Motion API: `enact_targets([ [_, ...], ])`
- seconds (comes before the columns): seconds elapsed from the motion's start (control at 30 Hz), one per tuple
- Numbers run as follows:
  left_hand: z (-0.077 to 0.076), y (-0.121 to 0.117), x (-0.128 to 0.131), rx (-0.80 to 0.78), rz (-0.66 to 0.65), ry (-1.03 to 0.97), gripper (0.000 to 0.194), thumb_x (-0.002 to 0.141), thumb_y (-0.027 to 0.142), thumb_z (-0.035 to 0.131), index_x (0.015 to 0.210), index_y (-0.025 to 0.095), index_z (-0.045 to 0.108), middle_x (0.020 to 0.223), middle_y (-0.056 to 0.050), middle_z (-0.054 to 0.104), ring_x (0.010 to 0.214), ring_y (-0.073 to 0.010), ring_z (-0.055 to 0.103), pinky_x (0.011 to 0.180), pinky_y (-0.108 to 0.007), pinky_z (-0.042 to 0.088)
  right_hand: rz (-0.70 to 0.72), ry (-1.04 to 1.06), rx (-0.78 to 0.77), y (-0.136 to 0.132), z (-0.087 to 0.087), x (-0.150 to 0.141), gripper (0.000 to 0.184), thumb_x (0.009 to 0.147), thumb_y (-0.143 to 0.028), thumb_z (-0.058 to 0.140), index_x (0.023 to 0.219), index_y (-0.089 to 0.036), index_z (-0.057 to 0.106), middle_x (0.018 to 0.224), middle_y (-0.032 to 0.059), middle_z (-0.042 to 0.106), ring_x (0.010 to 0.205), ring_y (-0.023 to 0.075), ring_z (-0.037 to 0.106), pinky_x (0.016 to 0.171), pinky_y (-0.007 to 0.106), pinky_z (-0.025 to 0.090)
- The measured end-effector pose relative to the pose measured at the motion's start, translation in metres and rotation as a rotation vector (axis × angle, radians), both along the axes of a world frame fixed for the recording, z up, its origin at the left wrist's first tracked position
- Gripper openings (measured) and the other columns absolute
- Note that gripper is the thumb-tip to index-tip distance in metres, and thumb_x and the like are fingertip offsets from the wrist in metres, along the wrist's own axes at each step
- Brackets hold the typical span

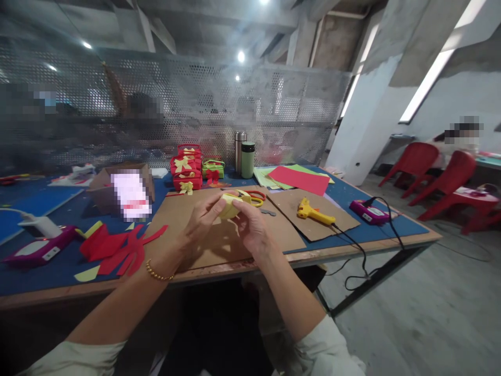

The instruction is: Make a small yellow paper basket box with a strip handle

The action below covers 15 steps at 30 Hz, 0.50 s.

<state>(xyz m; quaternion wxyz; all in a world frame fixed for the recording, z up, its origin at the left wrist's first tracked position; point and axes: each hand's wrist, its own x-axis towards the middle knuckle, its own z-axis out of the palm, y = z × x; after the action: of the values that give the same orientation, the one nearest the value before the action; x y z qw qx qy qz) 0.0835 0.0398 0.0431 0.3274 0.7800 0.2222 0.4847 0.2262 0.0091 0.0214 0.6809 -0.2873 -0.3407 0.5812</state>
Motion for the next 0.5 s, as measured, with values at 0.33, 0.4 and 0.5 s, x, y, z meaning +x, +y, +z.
enact_targets([
  [0.33, 0.0044, -0.0011, -0.0014, 0.143, 0.046, 0.048, 0.041, 0.102, 0.047, 0.047, 0.117, 0.025, 0.078, 0.123, -0.008, 0.079, 0.116, -0.0268, 0.071, 0.106, -0.045, 0.054, -0.008, 0.019, 0.015, 0.0003, -0.0068, -0.005, 0.036, 0.066, -0.04, 0.087, 0.096, -0.027, 0.073, 0.096, -0.0014, 0.08, 0.092, 0.0213, 0.072, 0.081, 0.034, 0.055],
  [0.4, 0.0049, -0.0007, -0.0017, 0.167, 0.052, 0.05, 0.041, 0.102, 0.048, 0.047, 0.117, 0.026, 0.078, 0.124, -0.007, 0.079, 0.118, -0.0264, 0.071, 0.108, -0.045, 0.053, -0.011, 0.034, 0.0, -0.0002, -0.0057, -0.0046, 0.037, 0.063, -0.039, 0.088, 0.095, -0.027, 0.074, 0.097, -0.0006, 0.081, 0.092, 0.0219, 0.072, 0.08, 0.034, 0.055],
  [0.5, 0.0044, 0.0011, -0.0019, 0.178, 0.051, 0.035, 0.041, 0.102, 0.049, 0.049, 0.115, 0.025, 0.079, 0.124, -0.007, 0.079, 0.117, -0.0266, 0.071, 0.109, -0.045, 0.052, 0.009, 0.043, -0.011, -0.0018, -0.0025, -0.0029, 0.038, 0.062, -0.042, 0.088, 0.095, -0.027, 0.074, 0.098, -0.0008, 0.081, 0.093, 0.0217, 0.072, 0.079, 0.033, 0.056],
])
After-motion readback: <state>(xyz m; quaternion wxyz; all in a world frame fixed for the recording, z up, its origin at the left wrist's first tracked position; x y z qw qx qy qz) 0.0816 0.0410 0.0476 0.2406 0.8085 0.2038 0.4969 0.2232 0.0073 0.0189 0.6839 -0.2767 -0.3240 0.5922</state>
